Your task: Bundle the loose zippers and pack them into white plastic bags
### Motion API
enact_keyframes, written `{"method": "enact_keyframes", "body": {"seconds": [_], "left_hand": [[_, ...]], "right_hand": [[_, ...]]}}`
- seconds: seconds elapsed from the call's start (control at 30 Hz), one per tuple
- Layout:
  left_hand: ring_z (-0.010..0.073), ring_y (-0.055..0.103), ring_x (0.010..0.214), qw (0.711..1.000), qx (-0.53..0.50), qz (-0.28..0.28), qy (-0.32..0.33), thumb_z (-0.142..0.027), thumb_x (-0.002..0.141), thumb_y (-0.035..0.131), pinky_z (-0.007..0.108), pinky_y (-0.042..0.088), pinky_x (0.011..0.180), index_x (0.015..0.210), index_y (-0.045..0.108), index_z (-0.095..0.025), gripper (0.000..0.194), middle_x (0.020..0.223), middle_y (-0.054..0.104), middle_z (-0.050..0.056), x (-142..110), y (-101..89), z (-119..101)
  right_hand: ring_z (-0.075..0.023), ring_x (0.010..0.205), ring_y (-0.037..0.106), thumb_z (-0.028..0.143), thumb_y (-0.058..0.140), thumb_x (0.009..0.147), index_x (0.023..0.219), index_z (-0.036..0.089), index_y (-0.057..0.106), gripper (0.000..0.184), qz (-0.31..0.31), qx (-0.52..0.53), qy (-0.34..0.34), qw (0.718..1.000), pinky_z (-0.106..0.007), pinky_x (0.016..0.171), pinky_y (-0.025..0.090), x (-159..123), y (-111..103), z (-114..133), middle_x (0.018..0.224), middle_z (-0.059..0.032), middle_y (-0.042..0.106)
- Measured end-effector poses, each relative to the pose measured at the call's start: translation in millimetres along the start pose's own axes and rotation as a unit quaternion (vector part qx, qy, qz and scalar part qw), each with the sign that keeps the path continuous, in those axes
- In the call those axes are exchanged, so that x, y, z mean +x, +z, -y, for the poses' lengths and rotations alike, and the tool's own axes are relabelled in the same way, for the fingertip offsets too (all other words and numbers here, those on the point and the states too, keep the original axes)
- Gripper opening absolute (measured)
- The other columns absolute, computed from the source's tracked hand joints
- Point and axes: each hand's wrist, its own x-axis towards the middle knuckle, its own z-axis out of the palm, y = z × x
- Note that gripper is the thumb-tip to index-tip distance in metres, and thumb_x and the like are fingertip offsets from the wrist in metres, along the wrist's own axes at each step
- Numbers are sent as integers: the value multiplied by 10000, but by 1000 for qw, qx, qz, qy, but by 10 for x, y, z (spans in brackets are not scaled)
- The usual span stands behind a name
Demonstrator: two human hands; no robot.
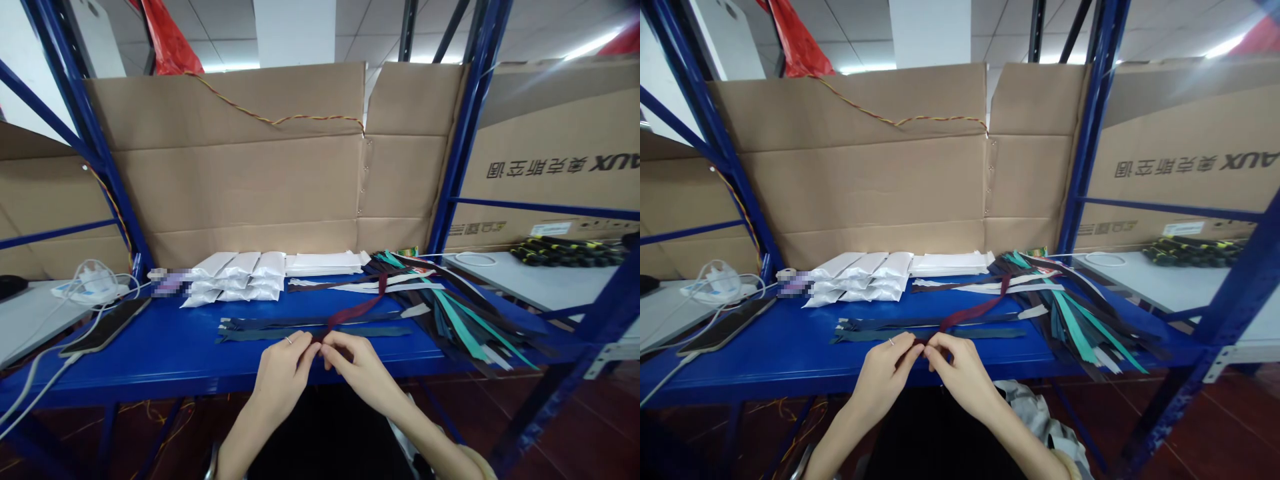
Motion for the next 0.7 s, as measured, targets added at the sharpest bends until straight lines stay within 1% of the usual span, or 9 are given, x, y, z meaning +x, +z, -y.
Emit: {"method": "enact_keyframes", "body": {"seconds": [0.1,0.2,0.3,0.47,0.6,0.7], "left_hand": [[140,569,658,1000,3,-11,1,-326,942,375,249,379,590,741,528,-205,280,759,616,30,-1,13,-7],[127,551,637,1000,7,-16,7,-300,944,372,243,364,580,739,529,-199,277,750,605,19,-2,18,-20],[116,529,621,999,15,-26,12,-286,945,375,238,344,581,723,516,-195,278,730,583,4,-7,21,-27],[100,506,614,999,-5,-45,11,-298,942,393,219,332,590,691,486,-186,290,683,541,-13,-6,-12,-10],[95,497,615,996,-33,-84,-3,-318,934,409,207,345,614,684,474,-179,293,654,508,-21,38,-138,54],[95,475,597,990,-17,-131,-39,-345,916,439,207,350,615,691,489,-173,288,632,499,-27,90,-324,227]], "right_hand": [[-124,599,528,296,477,898,683,193,549,249,8,-7,5,1000,-231,600,367,7,4,-22,641,23,596],[-116,577,500,285,450,909,669,188,514,267,18,4,5,1000,-226,579,354,-4,15,-58,624,27,568],[-113,589,476,264,430,918,692,190,477,242,10,7,3,1000,-222,576,341,-10,12,-68,625,34,531],[-116,631,456,223,412,923,720,193,448,208,-23,-59,-57,996,-229,603,331,-13,-4,-23,684,28,504],[-138,670,479,209,413,916,749,198,465,175,-71,-155,-81,982,-256,655,337,14,-74,-87,718,13,531],[-155,693,487,222,420,910,757,202,490,169,-118,-221,-75,965,-275,684,347,72,-246,-220,742,-2,545]]}}
